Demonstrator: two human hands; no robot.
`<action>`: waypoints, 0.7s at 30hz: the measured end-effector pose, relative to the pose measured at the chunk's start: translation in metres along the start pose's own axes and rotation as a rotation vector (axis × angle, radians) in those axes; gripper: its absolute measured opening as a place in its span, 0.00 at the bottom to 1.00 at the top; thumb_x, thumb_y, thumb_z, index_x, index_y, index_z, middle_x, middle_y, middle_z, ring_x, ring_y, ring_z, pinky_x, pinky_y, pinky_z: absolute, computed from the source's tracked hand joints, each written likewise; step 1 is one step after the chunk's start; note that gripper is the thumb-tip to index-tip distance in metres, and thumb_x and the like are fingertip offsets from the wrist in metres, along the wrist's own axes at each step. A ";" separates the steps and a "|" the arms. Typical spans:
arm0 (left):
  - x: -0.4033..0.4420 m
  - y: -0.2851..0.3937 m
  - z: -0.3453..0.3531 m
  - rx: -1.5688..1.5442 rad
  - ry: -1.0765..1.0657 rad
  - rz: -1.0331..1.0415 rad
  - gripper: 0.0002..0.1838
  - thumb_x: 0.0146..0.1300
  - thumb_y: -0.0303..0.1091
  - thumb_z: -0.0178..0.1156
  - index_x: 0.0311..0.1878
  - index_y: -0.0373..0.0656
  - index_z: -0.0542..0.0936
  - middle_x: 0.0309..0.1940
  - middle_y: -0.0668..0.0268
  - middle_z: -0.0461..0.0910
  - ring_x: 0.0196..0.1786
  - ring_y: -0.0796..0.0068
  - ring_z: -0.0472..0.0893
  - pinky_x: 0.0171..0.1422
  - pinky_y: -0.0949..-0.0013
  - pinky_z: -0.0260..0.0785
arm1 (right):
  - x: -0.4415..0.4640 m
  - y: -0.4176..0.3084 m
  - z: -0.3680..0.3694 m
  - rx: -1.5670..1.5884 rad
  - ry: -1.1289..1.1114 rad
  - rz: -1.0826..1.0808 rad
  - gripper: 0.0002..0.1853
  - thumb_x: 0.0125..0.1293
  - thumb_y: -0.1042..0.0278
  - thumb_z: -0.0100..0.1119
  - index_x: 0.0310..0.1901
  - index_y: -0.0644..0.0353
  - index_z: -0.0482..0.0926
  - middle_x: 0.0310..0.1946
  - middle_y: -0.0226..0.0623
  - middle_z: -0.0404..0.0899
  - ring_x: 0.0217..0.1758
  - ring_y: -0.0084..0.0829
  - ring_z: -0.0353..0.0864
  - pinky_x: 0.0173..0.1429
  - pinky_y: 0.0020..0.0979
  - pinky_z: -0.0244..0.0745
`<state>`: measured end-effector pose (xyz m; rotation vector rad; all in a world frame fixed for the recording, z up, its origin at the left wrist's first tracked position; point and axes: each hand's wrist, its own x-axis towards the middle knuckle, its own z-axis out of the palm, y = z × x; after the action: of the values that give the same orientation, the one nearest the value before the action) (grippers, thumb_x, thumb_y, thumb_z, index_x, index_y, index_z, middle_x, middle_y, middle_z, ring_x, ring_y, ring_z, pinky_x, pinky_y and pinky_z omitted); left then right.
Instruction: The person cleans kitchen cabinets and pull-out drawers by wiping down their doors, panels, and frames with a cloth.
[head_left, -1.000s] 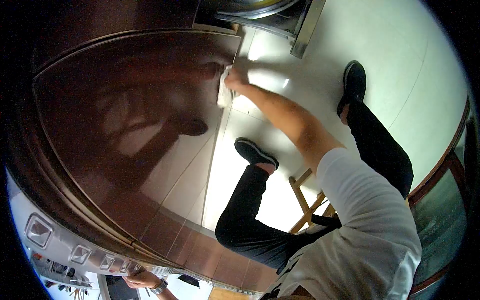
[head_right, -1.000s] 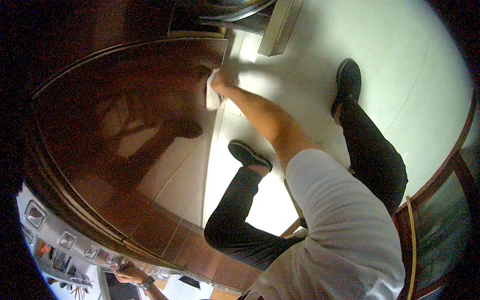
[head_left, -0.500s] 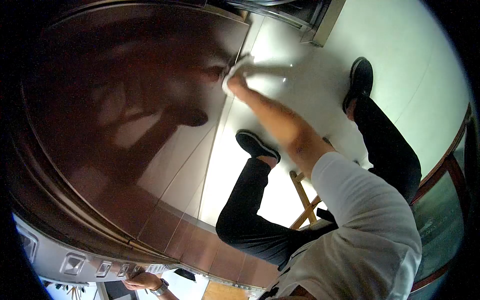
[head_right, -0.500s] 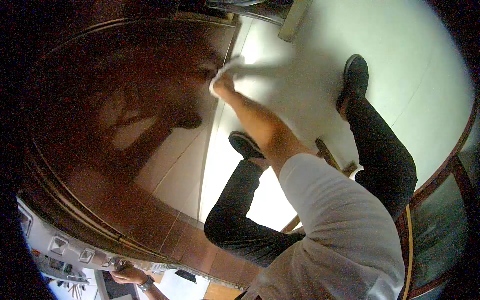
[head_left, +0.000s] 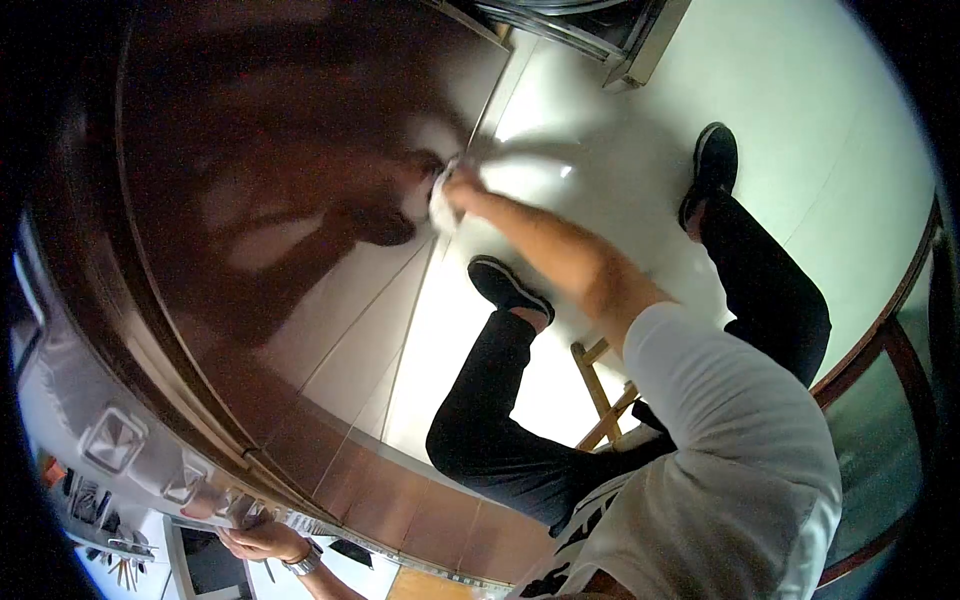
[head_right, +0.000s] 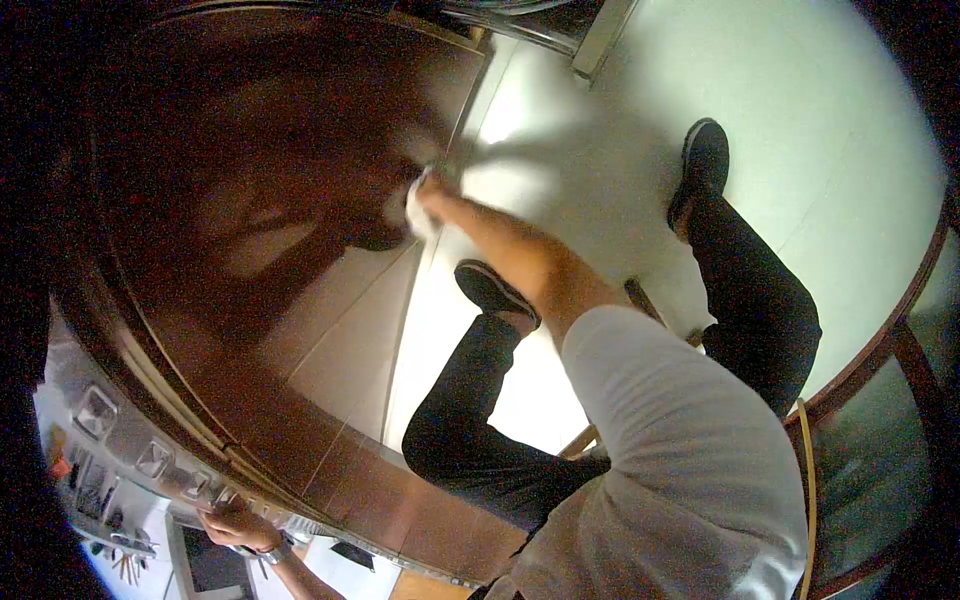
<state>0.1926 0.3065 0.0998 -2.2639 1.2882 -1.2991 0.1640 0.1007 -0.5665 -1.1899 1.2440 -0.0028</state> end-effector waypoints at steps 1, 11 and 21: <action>0.003 -0.006 0.001 -0.010 -0.027 0.097 0.31 0.69 0.53 0.41 0.46 0.28 0.76 0.43 0.46 0.79 0.43 0.53 0.80 0.48 0.55 0.72 | -0.023 -0.023 -0.072 -0.059 -0.035 0.015 0.29 0.63 0.63 0.42 0.67 0.57 0.57 0.63 0.50 0.64 0.57 0.43 0.73 0.57 0.37 0.70; 0.002 0.008 0.001 -0.268 -0.133 -0.108 0.31 0.68 0.47 0.37 0.47 0.22 0.75 0.41 0.44 0.79 0.37 0.54 0.78 0.44 0.58 0.70 | -0.077 -0.017 0.003 0.270 -0.186 0.085 0.24 0.63 0.63 0.45 0.57 0.71 0.65 0.52 0.53 0.72 0.50 0.42 0.77 0.46 0.40 0.77; 0.025 0.053 -0.009 -0.411 -0.122 -0.248 0.21 0.66 0.40 0.42 0.33 0.30 0.77 0.20 0.56 0.74 0.21 0.66 0.69 0.26 0.62 0.60 | -0.332 -0.194 -0.057 0.531 -0.589 0.025 0.24 0.60 0.72 0.47 0.56 0.75 0.61 0.46 0.52 0.71 0.42 0.36 0.76 0.42 0.39 0.75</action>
<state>0.1605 0.2579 0.0890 -2.8133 1.3675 -1.0147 0.1017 0.1657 -0.1878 -0.6397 0.6724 0.0320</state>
